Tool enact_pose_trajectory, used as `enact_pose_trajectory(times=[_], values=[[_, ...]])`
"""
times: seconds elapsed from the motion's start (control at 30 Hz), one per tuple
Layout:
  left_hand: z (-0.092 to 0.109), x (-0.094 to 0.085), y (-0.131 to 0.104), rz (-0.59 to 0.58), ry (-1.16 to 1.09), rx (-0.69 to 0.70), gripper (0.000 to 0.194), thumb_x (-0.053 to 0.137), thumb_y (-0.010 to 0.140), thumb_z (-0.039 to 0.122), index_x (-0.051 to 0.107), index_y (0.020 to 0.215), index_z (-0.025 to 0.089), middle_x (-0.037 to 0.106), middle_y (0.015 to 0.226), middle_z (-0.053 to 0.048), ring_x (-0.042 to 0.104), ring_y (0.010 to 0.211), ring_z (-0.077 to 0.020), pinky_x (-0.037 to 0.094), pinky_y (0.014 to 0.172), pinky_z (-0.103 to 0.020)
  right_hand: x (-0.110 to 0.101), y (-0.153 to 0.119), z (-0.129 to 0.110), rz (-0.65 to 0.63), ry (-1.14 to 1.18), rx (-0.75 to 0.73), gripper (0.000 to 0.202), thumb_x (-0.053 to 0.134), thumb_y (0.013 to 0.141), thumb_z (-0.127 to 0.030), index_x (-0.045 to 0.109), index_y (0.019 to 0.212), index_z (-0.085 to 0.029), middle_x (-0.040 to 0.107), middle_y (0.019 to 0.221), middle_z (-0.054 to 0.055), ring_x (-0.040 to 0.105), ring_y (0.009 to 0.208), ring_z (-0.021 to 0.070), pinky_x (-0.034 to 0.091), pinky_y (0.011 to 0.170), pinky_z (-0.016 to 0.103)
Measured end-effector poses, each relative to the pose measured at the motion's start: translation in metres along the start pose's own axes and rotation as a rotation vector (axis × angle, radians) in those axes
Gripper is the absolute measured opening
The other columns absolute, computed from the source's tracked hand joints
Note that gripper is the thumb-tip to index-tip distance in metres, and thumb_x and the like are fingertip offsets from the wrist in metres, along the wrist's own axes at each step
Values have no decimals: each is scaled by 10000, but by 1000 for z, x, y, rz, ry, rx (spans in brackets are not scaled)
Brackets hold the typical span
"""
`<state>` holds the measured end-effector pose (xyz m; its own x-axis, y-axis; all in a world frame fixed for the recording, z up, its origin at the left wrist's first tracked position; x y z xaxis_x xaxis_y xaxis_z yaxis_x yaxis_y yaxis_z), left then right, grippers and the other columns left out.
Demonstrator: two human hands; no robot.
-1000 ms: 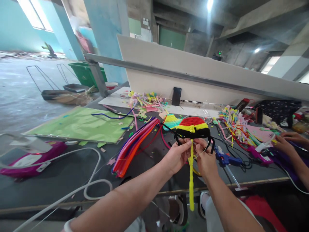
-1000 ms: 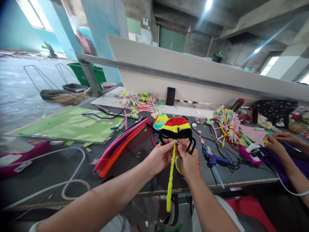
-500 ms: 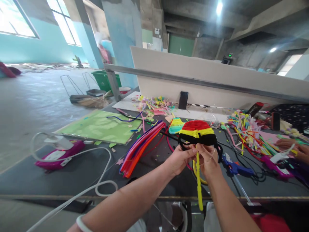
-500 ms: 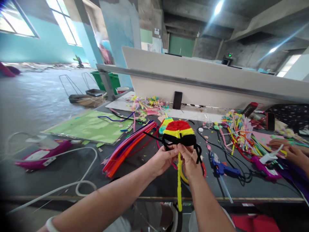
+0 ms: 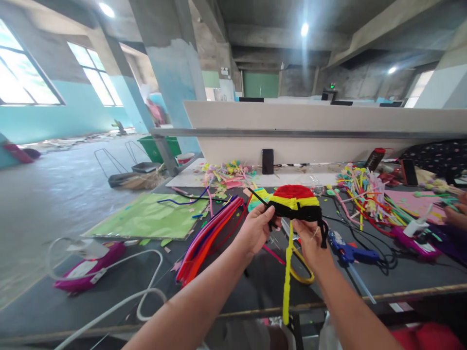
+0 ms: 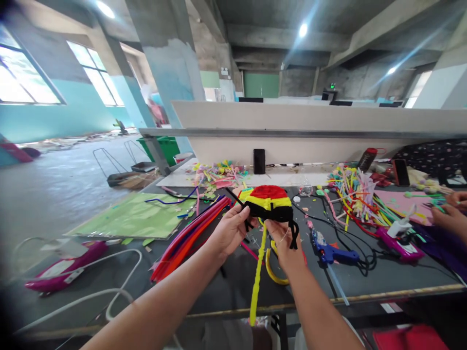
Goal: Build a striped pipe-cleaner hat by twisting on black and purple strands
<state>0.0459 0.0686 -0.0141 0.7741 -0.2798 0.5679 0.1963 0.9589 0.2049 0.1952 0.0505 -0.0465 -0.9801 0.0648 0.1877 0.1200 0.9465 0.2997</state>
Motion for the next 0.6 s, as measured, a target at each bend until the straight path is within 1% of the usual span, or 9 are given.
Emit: enact_pose_trajectory(times=[0.03,0.1,0.17,0.2,0.3,0.37,0.43,0.53,0.6], values=[[-2,-1,3,-12,-20,-10,199,705,739,292,632,845,139,610,692,-2,528,539,-79,432,561,-230,0,2,-1,-39,-8,3,187,724,702,-331,724,871,-250,720,919,29,620,995,276,447,926,431],[-7,-3,7,-39,-60,-38,187,710,736,276,632,831,135,609,697,-1,508,518,-70,431,547,-233,0,9,1,-186,22,51,223,736,692,-328,723,894,-235,720,903,27,632,959,267,460,902,425],[-13,-7,8,-58,-94,-80,175,713,734,257,633,829,133,611,710,0,496,507,-62,437,542,-236,-9,17,4,-302,105,138,283,729,703,-352,711,956,-227,719,896,28,645,913,244,478,869,412],[-16,-8,8,-63,-109,-109,171,714,733,249,634,828,132,611,714,0,490,499,-57,440,539,-236,-17,21,5,-309,154,184,322,705,730,-376,692,1014,-224,717,913,32,648,897,230,483,857,406],[-23,-14,6,-52,-133,-190,165,723,724,233,628,814,133,619,733,-1,492,474,-50,447,524,-238,-41,27,-1,-203,300,266,385,609,794,-497,676,1037,-206,712,953,66,659,853,202,497,814,368],[-29,-16,4,-52,-126,-239,171,728,717,224,619,812,132,626,752,-10,516,480,-62,456,526,-250,-40,22,-8,-214,338,318,448,550,810,-563,677,1032,-196,707,990,94,661,897,224,499,809,377],[-34,-16,3,-54,-111,-276,184,734,708,217,613,815,129,632,761,-22,538,497,-77,461,528,-256,-32,12,-12,-234,360,380,530,460,828,-625,664,1067,-199,706,1003,107,650,965,263,496,819,416],[-39,-17,5,-14,-80,-277,213,745,696,226,612,825,122,635,751,-26,547,502,-82,465,527,-252,-29,0,-10,-116,342,348,498,450,836,-616,658,1068,-227,707,1025,88,636,1012,280,496,831,425],[-40,-17,8,19,-63,-248,225,749,693,239,612,827,121,633,730,-22,549,501,-82,470,530,-249,-35,-2,-4,-27,315,263,450,442,853,-589,639,1091,-261,691,1082,66,624,1039,266,495,846,419]])
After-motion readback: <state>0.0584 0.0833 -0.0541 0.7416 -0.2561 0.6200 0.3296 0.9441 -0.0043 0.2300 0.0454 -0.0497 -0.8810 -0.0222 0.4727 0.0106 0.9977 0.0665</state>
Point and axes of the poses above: each hand's wrist, its own y-axis towards the middle knuckle, its own x-axis out of the palm, z = x × y, the point moved 6 cm from there along y, towards the middle knuckle
